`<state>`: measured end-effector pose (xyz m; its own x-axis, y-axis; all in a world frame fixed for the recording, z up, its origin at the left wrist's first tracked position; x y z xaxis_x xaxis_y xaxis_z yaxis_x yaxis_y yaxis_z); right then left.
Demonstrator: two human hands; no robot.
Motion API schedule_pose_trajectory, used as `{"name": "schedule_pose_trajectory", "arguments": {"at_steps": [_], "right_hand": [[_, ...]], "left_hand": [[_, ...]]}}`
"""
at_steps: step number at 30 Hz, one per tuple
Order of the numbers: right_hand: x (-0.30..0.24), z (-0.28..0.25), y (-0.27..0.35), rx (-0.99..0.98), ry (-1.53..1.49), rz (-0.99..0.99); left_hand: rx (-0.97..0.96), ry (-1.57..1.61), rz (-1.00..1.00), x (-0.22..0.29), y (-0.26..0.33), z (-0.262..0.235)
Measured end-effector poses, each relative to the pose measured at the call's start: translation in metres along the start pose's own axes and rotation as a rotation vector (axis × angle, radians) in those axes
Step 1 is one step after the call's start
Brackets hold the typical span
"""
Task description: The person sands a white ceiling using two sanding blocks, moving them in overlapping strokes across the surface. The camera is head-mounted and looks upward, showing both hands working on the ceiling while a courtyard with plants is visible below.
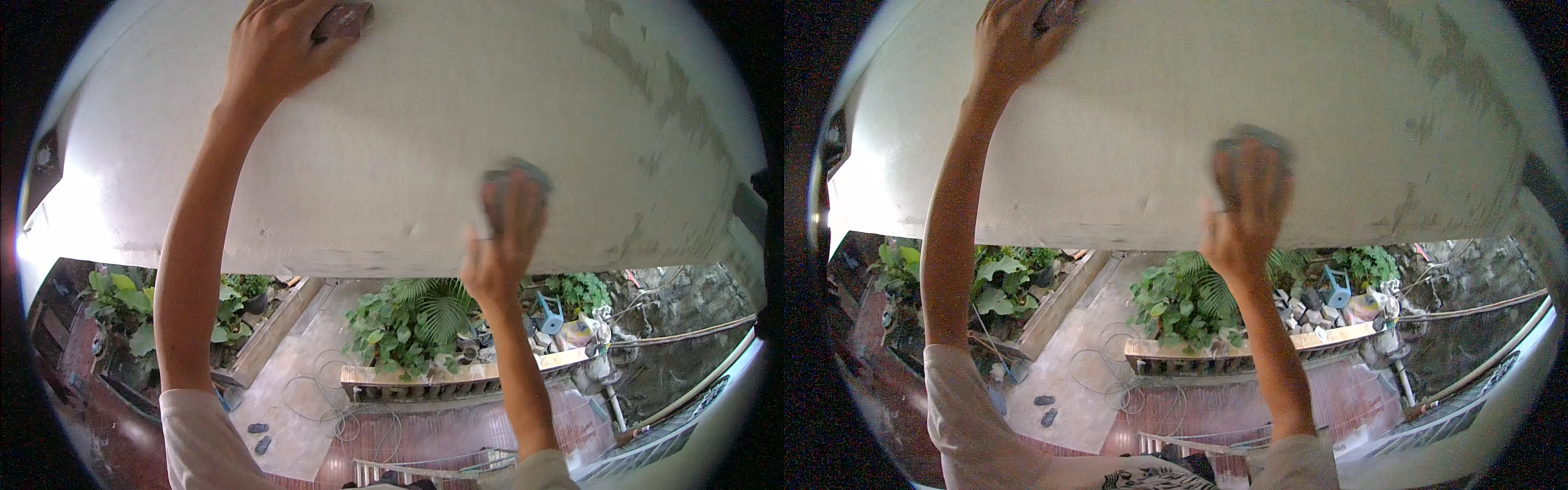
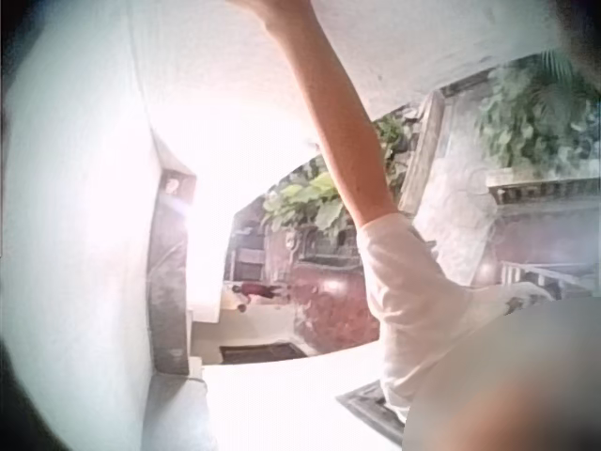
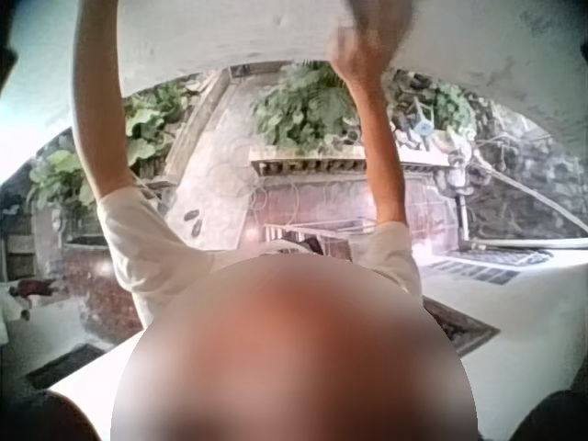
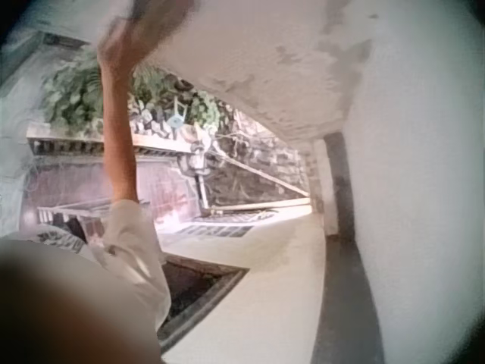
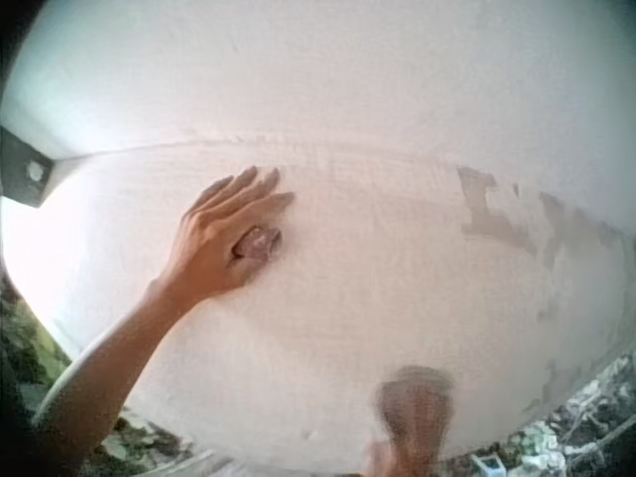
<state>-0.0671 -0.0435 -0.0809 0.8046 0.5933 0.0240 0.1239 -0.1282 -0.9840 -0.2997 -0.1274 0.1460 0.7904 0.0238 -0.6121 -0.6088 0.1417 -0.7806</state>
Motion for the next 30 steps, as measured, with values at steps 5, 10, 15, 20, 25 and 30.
{"name": "schedule_pose_trajectory", "arguments": {"at_steps": [5,10,15,20,25,30], "right_hand": [[-0.011,-0.001,-0.046,-0.053,0.001,-0.271],[0.024,-0.022,-0.128,0.410,0.078,0.056],[-0.041,-0.008,-0.108,0.051,0.042,-0.421],[-0.033,-0.025,-0.112,-0.043,0.042,-0.705],[0.006,-0.032,-0.165,0.260,0.133,-0.191],[-0.068,0.003,-0.109,0.080,0.009,-0.428]], "left_hand": [[-0.039,0.032,0.046,0.012,0.011,-0.010],[-0.075,0.003,0.063,0.038,0.057,-0.020],[-0.263,0.025,-0.043,0.056,0.104,-0.031],[-0.336,0.095,-0.015,0.067,0.135,-0.052],[-0.375,0.088,-0.034,0.085,0.171,-0.062],[-0.315,0.038,-0.086,0.118,0.213,-0.069]]}}
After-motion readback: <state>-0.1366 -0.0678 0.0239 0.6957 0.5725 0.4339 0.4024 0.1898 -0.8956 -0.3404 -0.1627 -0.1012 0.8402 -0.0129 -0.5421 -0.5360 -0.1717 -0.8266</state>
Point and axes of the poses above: each hand's wrist, its own y-axis away from the middle knuckle, its own z-axis out of the palm, x = y × z, the point moved 4 cm from there along -y, towards the middle knuckle, and after that the axes turned 5 degrees about z, right-handed, at the moved point
